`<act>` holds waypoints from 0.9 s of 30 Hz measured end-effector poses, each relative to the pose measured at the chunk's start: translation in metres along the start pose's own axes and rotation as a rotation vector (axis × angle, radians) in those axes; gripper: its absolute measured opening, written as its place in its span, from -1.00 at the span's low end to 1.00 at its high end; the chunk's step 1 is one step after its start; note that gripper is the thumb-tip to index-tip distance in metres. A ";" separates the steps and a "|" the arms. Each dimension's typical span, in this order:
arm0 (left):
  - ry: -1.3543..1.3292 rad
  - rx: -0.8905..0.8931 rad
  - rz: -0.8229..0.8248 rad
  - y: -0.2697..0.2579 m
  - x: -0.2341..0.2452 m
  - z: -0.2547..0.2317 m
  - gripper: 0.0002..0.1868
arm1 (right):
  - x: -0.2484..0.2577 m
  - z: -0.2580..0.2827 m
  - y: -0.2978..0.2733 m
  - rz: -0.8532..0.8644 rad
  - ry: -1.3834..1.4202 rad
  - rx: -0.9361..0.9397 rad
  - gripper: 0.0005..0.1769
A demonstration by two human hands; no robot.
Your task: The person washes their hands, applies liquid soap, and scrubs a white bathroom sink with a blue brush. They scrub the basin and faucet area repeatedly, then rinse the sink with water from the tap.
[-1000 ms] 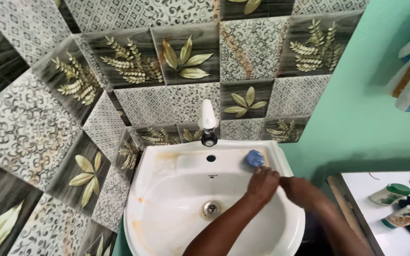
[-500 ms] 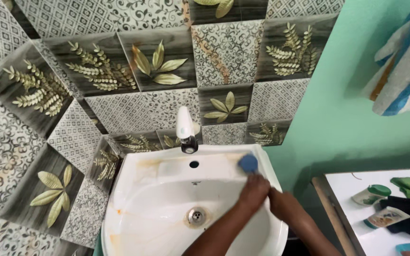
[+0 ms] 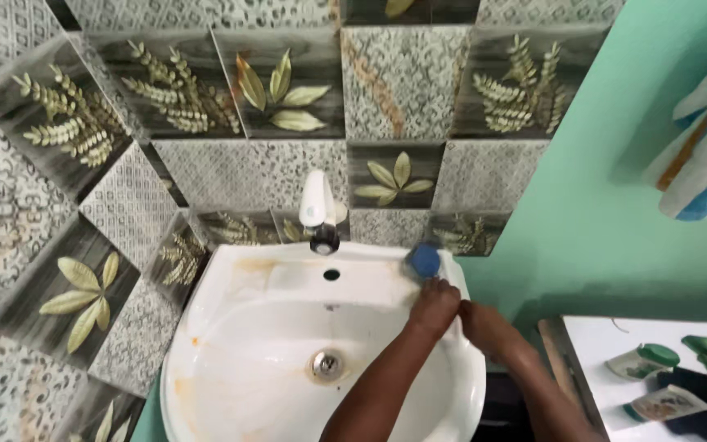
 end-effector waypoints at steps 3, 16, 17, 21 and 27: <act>0.281 0.041 -0.110 -0.025 0.017 -0.042 -0.86 | 0.007 -0.010 -0.035 -0.044 0.108 0.305 -0.69; 0.239 0.107 -0.027 -0.040 0.013 0.053 -0.86 | 0.003 0.095 -0.015 0.195 0.117 -0.202 -0.57; 0.258 0.096 -0.115 -0.052 0.021 0.047 -0.85 | 0.000 0.096 -0.024 0.220 0.110 -0.217 -0.58; 0.212 -0.011 0.229 -0.083 0.021 -0.001 -0.87 | -0.019 0.064 -0.074 0.211 0.036 -0.223 -0.63; -0.245 -0.057 0.024 -0.075 0.055 -0.007 -0.87 | -0.037 0.050 -0.069 0.008 -0.168 -0.198 -0.77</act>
Point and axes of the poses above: each hand's wrist, its own y-axis towards the middle knuckle, its own x-axis out of the back of the hand, z = x × y, the point moved 6 cm from there along y, towards the middle knuckle, and after that the axes turned 2 degrees about y, right-handed, at the moved point
